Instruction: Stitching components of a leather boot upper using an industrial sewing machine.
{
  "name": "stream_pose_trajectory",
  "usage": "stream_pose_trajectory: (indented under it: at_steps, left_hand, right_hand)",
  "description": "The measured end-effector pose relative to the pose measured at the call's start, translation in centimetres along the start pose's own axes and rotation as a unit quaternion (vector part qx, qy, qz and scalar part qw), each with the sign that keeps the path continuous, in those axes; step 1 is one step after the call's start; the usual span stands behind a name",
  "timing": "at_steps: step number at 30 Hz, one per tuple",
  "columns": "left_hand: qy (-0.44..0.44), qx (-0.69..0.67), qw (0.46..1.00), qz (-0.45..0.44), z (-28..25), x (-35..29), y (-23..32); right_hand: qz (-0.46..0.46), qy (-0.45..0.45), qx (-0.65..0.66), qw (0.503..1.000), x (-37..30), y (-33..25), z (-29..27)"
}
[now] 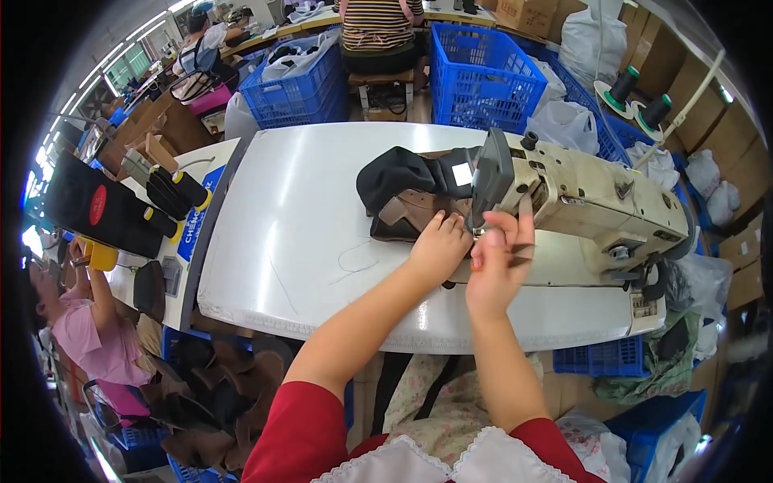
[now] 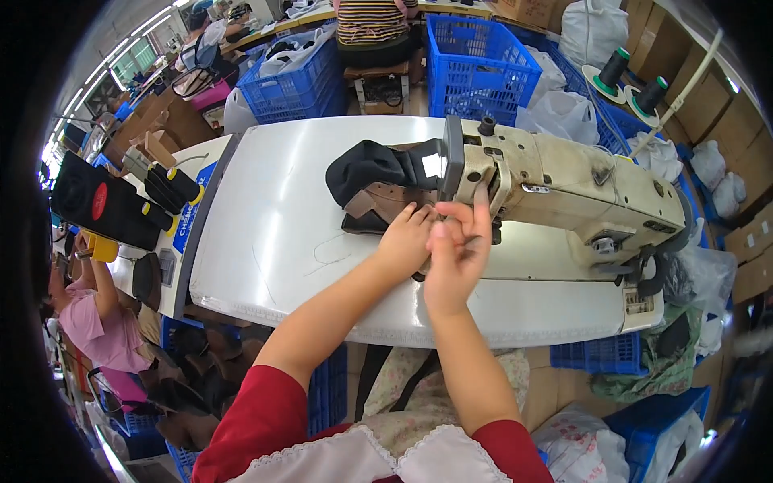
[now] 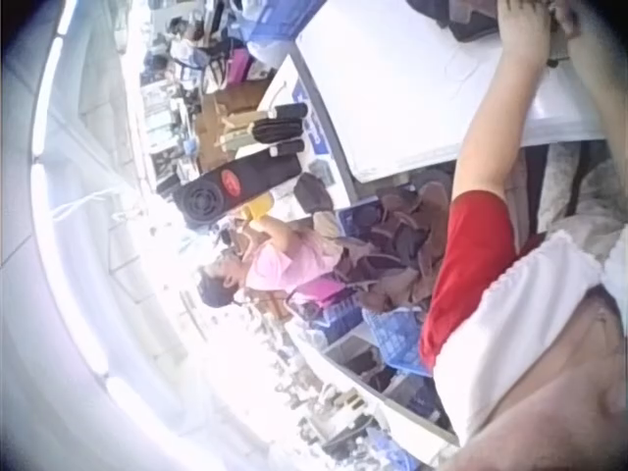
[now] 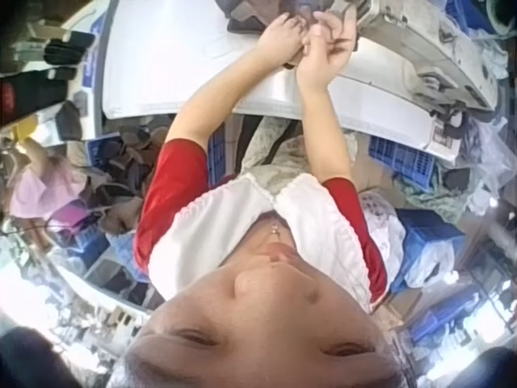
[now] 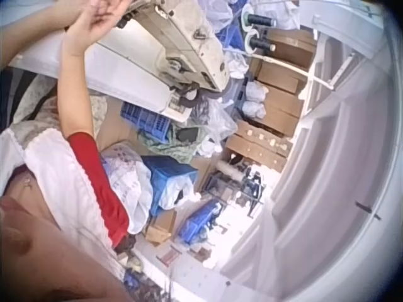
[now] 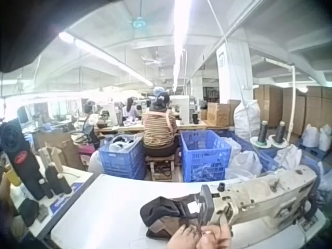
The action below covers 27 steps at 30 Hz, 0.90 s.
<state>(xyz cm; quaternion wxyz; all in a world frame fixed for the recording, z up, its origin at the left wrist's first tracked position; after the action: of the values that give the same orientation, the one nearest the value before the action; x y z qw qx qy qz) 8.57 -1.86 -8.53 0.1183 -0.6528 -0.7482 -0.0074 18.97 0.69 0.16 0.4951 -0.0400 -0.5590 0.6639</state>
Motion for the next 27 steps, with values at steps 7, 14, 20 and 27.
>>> stream_pose_trajectory:
  at_steps: [7, 14, 20, 27]
  left_hand:
    - [-0.010, -0.006, 0.999, -0.044, 0.8, 0.7, 0.4]
    - [-0.026, 0.017, 0.995, -0.098, -0.9, -4.3, -3.9]
    - [0.036, 0.009, 0.995, -0.087, -2.1, -7.6, -4.4]
    - [0.097, -0.013, 0.992, -0.085, -2.4, -7.8, -4.4]
  right_hand:
    - [0.109, -0.035, 0.006, 0.993, -1.2, -1.4, -4.7]
    - [0.061, -0.129, -0.220, 0.965, -2.7, -3.6, -7.4]
    - [0.230, -0.304, -0.525, 0.761, -1.7, 0.9, -6.6]
    - [0.090, -0.328, -0.655, 0.674, -0.7, 4.9, -3.7]
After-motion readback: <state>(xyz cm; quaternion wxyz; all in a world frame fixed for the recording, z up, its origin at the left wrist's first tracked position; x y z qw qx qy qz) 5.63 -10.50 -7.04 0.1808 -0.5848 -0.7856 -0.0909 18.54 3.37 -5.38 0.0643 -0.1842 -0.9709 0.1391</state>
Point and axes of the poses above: each hand's wrist, its own x-axis towards the middle knuckle, its own z-axis out of the palm, y = z × x, the point moved 3 cm from there along x, towards the middle knuckle, and after that the axes turned 11 degrees about -y, right-handed, at the moved point
